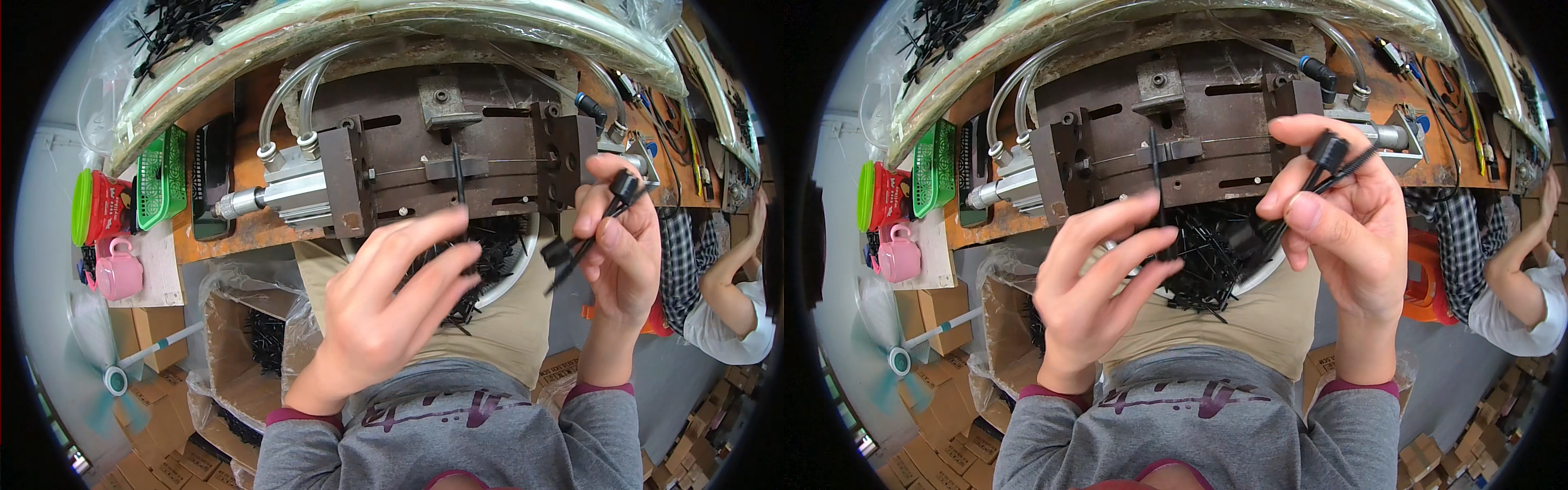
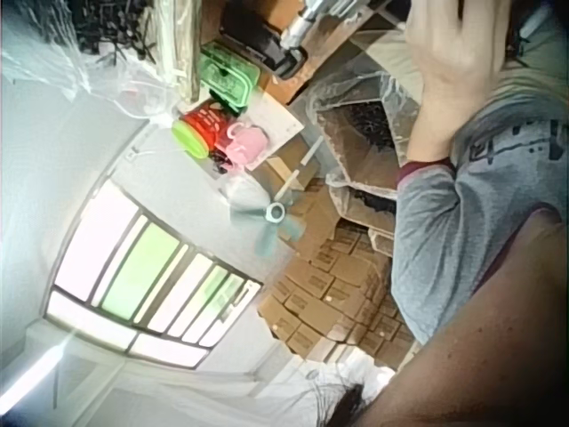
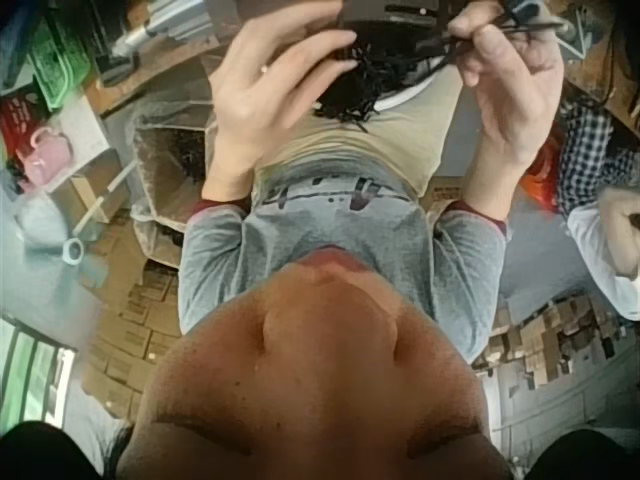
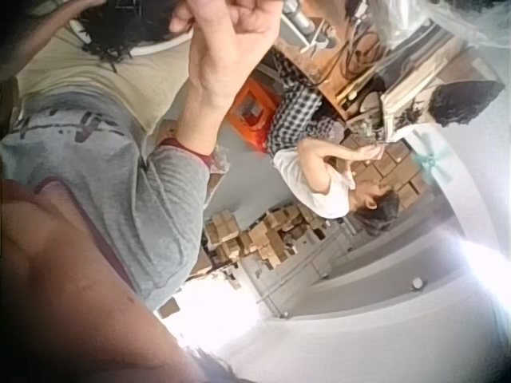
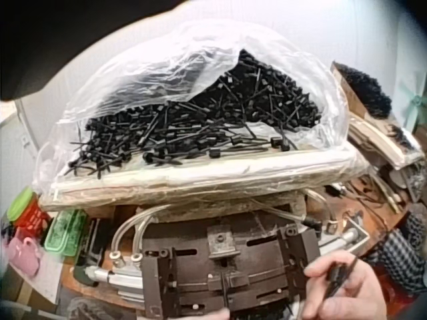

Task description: Assembling small black plastic components using a pneumatic industrial press or fixture.

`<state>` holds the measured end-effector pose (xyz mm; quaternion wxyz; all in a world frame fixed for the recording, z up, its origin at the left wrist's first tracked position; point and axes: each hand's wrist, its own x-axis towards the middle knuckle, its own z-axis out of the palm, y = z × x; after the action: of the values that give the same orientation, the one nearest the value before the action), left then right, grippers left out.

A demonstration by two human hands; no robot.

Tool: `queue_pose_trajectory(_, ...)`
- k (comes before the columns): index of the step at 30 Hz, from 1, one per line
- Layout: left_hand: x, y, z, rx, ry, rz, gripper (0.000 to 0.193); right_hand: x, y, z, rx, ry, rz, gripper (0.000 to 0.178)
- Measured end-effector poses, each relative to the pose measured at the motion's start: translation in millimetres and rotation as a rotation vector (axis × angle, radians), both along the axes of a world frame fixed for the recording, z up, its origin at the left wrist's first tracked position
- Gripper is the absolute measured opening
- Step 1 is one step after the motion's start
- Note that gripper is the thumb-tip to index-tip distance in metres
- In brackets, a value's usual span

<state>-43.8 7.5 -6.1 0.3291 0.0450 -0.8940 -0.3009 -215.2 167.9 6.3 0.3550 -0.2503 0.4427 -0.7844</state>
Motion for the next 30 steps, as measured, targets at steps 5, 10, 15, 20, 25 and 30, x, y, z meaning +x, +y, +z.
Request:
queue_pose_trajectory(5,-13,5,-20,-0.238,-0.153,0.075,0.028,7,1,-1,0.058,0.255,-0.213,0.023)
queue_pose_trajectory(10,-20,5,-5,-0.343,-0.217,0.104,0.028,11,3,-5,0.112,0.648,-0.374,0.019)
queue_pose_trajectory(15,-18,2,-4,-0.316,-0.259,0.091,0.031,19,3,-4,0.266,1.251,-0.551,0.022)
queue_pose_trajectory(20,-14,3,3,0.238,-0.124,-0.068,0.043,26,0,-7,0.244,1.658,-0.51,0.036)
queue_pose_trajectory(25,-4,10,11,0.346,0.023,-0.119,0.044,33,-14,-10,0.142,1.747,-0.424,0.033)
queue_pose_trajectory(30,0,10,3,0.151,-0.013,0.021,0.035,23,-9,-14,0.223,1.524,-0.504,0.027)
